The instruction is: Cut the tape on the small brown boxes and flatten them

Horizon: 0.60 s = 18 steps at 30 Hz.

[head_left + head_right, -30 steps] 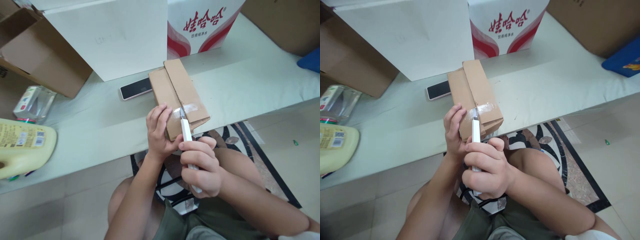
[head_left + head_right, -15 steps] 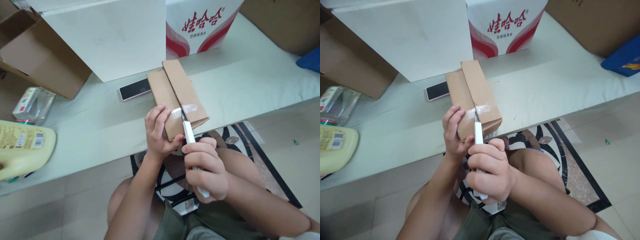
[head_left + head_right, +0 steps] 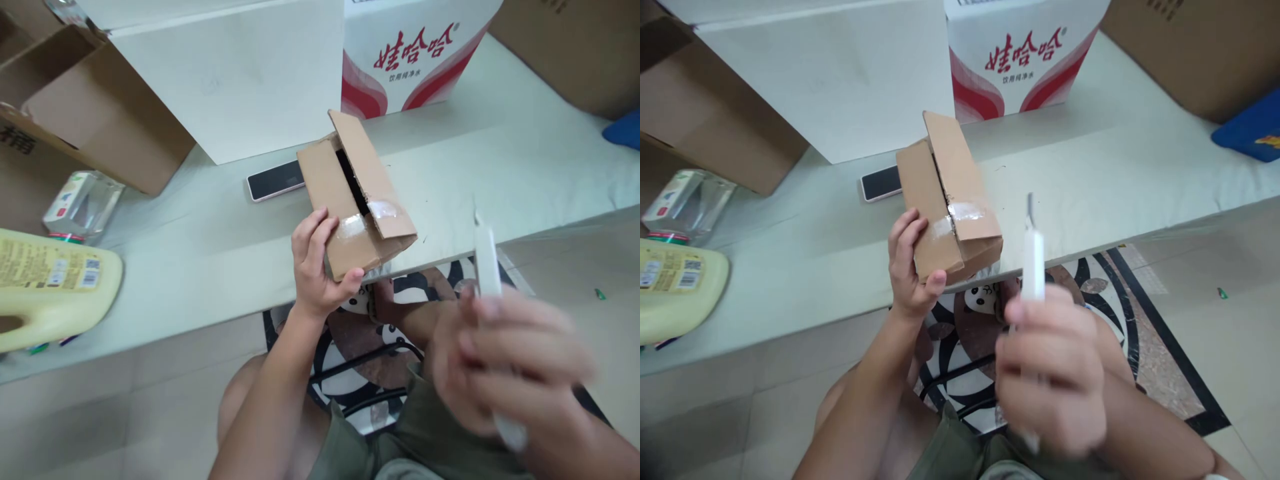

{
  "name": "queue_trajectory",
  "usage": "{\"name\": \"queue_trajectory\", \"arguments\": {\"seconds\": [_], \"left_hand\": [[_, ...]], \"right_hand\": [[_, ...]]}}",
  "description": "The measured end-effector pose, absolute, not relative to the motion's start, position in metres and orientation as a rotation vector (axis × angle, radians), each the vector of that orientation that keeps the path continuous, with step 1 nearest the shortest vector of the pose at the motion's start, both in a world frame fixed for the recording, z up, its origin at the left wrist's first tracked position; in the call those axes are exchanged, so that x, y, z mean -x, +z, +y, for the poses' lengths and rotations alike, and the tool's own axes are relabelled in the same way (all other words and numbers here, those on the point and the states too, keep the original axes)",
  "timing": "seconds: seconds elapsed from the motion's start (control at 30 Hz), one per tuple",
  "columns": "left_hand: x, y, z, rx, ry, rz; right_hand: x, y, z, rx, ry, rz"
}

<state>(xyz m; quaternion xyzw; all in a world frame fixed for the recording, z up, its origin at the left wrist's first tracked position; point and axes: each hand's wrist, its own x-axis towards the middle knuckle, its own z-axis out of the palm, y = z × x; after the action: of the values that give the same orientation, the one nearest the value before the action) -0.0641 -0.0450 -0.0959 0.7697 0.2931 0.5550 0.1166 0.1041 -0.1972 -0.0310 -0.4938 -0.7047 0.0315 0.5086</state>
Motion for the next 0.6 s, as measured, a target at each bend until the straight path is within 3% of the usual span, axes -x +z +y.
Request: {"name": "queue_trajectory", "arguments": {"seconds": [0.13, 0.37, 0.6], "left_hand": [[0.068, -0.097, -0.042, -2.215, 1.61, 0.872], [0.077, -0.101, -0.031, -2.199, 1.596, 0.801], [0.082, -0.097, -0.035, -1.976, 1.605, 0.875]], "right_hand": [[-0.135, -0.051, -0.133, 1.309, -0.257, -1.623], [-0.156, -0.106, -0.09, 1.866, 0.075, -1.665], [-0.154, -0.111, -0.089, 1.931, 0.196, -1.809]]}}
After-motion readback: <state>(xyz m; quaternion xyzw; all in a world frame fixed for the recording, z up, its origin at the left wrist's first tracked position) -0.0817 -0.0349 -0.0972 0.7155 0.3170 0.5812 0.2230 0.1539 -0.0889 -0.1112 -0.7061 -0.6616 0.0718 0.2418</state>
